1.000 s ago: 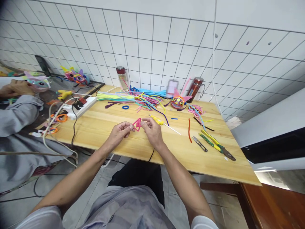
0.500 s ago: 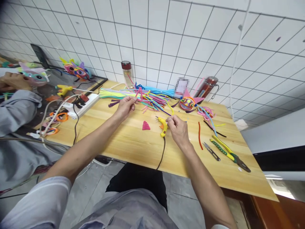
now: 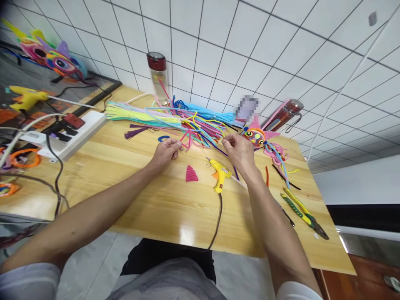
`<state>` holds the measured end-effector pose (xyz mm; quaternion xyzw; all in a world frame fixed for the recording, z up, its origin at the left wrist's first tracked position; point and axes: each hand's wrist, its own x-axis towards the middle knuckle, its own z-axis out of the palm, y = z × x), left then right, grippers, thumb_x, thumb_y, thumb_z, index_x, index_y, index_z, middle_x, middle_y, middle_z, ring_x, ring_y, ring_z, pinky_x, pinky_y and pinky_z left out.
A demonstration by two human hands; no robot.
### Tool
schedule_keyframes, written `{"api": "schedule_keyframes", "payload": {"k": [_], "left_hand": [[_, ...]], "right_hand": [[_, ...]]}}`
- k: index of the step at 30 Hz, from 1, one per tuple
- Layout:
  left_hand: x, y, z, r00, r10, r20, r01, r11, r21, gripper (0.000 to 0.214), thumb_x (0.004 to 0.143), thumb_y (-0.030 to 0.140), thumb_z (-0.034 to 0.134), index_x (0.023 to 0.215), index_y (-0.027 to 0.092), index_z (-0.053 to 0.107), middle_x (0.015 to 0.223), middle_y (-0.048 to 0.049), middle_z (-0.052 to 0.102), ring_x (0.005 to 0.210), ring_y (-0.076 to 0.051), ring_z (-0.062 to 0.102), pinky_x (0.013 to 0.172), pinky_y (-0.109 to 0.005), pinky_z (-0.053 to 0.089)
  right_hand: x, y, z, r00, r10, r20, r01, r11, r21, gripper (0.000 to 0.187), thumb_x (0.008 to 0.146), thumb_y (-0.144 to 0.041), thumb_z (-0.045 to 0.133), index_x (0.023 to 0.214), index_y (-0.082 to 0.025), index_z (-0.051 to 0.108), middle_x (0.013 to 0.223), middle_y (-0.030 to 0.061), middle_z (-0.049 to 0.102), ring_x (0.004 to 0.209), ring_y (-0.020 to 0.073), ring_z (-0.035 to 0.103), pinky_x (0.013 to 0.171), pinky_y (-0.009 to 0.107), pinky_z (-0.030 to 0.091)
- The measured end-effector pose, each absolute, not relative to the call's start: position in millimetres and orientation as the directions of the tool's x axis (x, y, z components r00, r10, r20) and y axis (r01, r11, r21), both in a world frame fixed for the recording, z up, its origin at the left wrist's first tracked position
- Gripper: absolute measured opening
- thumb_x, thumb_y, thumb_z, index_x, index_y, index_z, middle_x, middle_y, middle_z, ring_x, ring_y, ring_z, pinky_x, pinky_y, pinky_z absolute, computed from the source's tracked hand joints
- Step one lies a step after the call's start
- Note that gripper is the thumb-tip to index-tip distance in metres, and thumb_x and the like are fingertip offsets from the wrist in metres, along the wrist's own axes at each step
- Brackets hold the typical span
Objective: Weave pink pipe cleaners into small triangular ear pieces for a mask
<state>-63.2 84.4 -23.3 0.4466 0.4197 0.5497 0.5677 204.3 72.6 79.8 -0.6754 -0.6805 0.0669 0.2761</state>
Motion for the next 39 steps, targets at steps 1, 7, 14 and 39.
{"api": "schedule_keyframes", "payload": {"k": [1,7,14,39], "left_hand": [[-63.2,83.7,-22.4,0.042,0.999,0.015,-0.252,-0.004,0.968,0.042,0.075,0.055,0.084,0.084,0.018,0.068,0.080,-0.0038,0.076,0.048,-0.006,0.046,0.048,-0.023,0.033],[-63.3,78.9,-18.6,-0.009,1.000,-0.009,-0.290,0.006,0.957,0.040,0.074,0.053,0.085,0.083,0.019,0.067,0.075,-0.0019,0.073,0.049,-0.007,0.045,0.048,-0.024,0.034],[-60.0,79.8,-17.8,-0.020,1.000,-0.010,-0.296,0.003,0.955,0.030,0.080,0.046,0.078,0.082,0.019,0.067,0.074,-0.0013,0.073,0.050,-0.007,0.044,0.049,-0.024,0.034],[-52.2,80.2,-22.5,-0.042,0.999,0.002,-0.339,-0.016,0.941,0.016,0.090,0.030,0.068,0.079,0.019,0.065,0.073,0.0016,0.069,0.062,-0.010,0.055,0.065,-0.024,0.043]], "right_hand": [[200.2,84.4,79.1,0.050,0.963,0.266,0.918,0.061,-0.393,0.022,0.092,-0.030,0.063,0.100,-0.019,0.081,0.095,0.0088,0.083,0.089,0.0261,0.075,0.083,0.036,0.053],[180.9,144.0,67.4,0.065,0.989,0.131,0.998,-0.064,-0.009,0.041,0.105,-0.026,0.047,0.129,-0.019,0.080,0.129,0.0196,0.081,0.119,0.0364,0.074,0.095,0.043,0.053],[169.5,176.6,52.5,0.046,0.999,0.003,0.989,-0.046,0.137,0.043,0.107,-0.027,0.046,0.131,-0.012,0.078,0.129,0.0269,0.079,0.120,0.0363,0.075,0.097,0.043,0.054],[143.3,171.4,59.0,0.145,0.986,0.085,0.988,-0.140,-0.064,0.035,0.100,-0.031,0.057,0.118,-0.020,0.085,0.115,0.0120,0.086,0.110,0.0283,0.076,0.090,0.033,0.053]]}}
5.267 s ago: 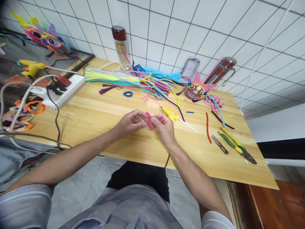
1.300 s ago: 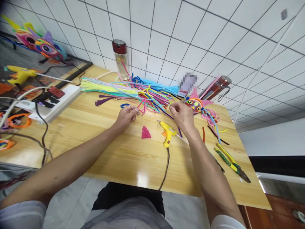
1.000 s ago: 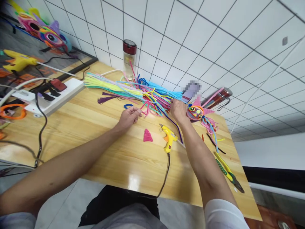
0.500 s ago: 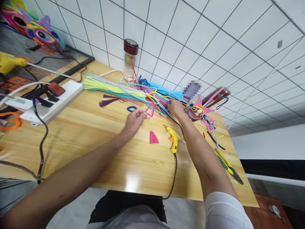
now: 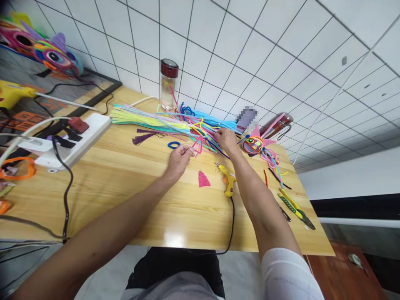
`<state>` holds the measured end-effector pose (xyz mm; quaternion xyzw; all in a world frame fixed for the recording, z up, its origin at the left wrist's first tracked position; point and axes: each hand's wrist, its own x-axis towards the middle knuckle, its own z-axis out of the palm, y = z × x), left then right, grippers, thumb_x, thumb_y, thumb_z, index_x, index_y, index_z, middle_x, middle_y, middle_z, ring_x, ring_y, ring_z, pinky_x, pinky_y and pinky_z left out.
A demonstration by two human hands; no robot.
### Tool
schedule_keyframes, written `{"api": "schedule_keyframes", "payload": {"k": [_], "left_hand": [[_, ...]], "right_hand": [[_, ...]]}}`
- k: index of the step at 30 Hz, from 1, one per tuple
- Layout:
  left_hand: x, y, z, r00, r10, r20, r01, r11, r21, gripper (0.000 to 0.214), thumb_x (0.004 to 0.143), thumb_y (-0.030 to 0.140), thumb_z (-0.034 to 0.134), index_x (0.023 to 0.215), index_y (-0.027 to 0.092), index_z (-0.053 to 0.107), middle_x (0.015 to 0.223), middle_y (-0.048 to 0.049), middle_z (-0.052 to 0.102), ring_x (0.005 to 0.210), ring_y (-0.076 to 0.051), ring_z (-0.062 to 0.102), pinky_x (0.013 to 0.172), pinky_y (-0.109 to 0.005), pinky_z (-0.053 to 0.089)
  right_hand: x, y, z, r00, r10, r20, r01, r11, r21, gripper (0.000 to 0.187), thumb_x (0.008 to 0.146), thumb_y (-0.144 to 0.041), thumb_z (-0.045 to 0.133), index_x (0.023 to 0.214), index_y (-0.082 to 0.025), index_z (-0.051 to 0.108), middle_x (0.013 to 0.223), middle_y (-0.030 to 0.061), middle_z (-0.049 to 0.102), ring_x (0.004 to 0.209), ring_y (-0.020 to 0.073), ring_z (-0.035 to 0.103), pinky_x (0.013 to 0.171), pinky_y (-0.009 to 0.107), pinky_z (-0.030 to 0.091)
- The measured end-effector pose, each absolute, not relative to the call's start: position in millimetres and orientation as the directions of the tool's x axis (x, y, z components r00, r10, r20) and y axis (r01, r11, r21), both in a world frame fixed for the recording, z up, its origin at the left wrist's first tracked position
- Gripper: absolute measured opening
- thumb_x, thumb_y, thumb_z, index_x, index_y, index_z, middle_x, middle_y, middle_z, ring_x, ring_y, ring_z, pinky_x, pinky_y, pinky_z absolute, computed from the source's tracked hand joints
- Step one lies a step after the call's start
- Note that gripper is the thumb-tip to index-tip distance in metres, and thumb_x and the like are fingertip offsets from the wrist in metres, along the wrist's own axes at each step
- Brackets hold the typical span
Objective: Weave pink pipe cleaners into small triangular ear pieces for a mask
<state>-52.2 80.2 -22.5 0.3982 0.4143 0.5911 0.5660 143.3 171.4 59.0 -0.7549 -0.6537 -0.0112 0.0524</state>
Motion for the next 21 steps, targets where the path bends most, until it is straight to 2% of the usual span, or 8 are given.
{"api": "schedule_keyframes", "payload": {"k": [6,10,12,13,15,16,18,21], "left_hand": [[-53.7,80.0,-17.0,-0.057,0.998,-0.042,-0.319,0.021,0.947,0.015,0.089,0.028,0.068,0.078,0.019,0.066,0.072,0.0015,0.069,0.057,-0.009,0.050,0.059,-0.023,0.039],[-54.4,80.4,-16.1,-0.047,0.997,-0.053,-0.315,0.036,0.948,0.015,0.089,0.030,0.068,0.080,0.018,0.065,0.071,0.0019,0.069,0.051,-0.008,0.045,0.052,-0.023,0.034],[-54.8,80.4,-16.5,-0.041,0.998,-0.044,-0.310,0.029,0.950,0.015,0.089,0.030,0.068,0.080,0.018,0.065,0.070,0.0021,0.068,0.050,-0.008,0.044,0.051,-0.023,0.033],[-55.1,80.3,-16.7,-0.039,0.999,-0.037,-0.305,0.023,0.952,0.015,0.089,0.030,0.068,0.079,0.018,0.065,0.070,0.0020,0.068,0.051,-0.008,0.045,0.051,-0.023,0.033],[-55.7,80.1,-17.2,-0.036,0.999,-0.023,-0.295,0.012,0.956,0.016,0.089,0.029,0.068,0.079,0.018,0.065,0.070,0.0019,0.067,0.051,-0.008,0.045,0.050,-0.022,0.034],[-56.0,80.0,-17.3,-0.033,0.999,-0.020,-0.289,0.010,0.957,0.016,0.089,0.029,0.068,0.078,0.018,0.065,0.070,0.0018,0.067,0.051,-0.008,0.045,0.050,-0.022,0.033],[-56.6,80.1,-17.3,-0.025,0.999,-0.020,-0.282,0.012,0.959,0.017,0.089,0.030,0.068,0.078,0.018,0.065,0.071,0.0015,0.068,0.050,-0.007,0.044,0.049,-0.022,0.033],[-57.5,81.1,-16.9,-0.018,0.999,-0.038,-0.280,0.031,0.960,0.015,0.088,0.030,0.069,0.079,0.017,0.065,0.072,0.0010,0.070,0.048,-0.007,0.044,0.049,-0.022,0.034]], "right_hand": [[163.3,164.8,66.5,0.205,0.973,0.105,0.978,-0.200,-0.053,0.034,0.093,-0.026,0.062,0.112,-0.016,0.088,0.111,0.0204,0.085,0.110,0.0350,0.077,0.091,0.039,0.055],[183.1,150.8,69.8,0.186,0.978,0.097,0.977,-0.174,-0.120,0.037,0.091,-0.025,0.060,0.114,-0.016,0.087,0.097,0.0142,0.086,0.101,0.0286,0.078,0.086,0.035,0.057],[197.0,136.8,72.3,0.164,0.983,0.084,0.962,-0.141,-0.232,0.044,0.089,-0.026,0.058,0.124,-0.017,0.083,0.084,0.0079,0.084,0.086,0.0230,0.077,0.078,0.031,0.057],[205.2,127.6,74.7,0.158,0.984,0.085,0.917,-0.114,-0.382,0.046,0.087,-0.026,0.060,0.125,-0.016,0.082,0.077,0.0061,0.081,0.076,0.0212,0.074,0.072,0.031,0.056],[223.2,104.6,83.9,0.141,0.989,0.042,0.745,-0.078,-0.662,0.040,0.082,-0.032,0.066,0.113,-0.016,0.084,0.068,0.0040,0.076,0.064,0.0185,0.068,0.063,0.030,0.054],[232.4,90.9,91.3,0.155,0.987,0.042,0.656,-0.071,-0.751,0.033,0.079,-0.036,0.070,0.101,-0.017,0.085,0.066,0.0041,0.074,0.060,0.0178,0.066,0.060,0.030,0.052],[249.8,59.2,111.6,0.141,0.990,0.031,0.507,-0.045,-0.861,0.028,0.074,-0.042,0.079,0.091,-0.021,0.085,0.077,0.0076,0.079,0.066,0.0200,0.071,0.062,0.033,0.057],[269.5,3.4,149.1,0.026,0.998,0.059,0.342,0.047,-0.939,0.046,0.077,-0.058,0.080,0.114,-0.032,0.086,0.124,0.0131,0.083,0.102,0.0307,0.080,0.081,0.046,0.064]]}}
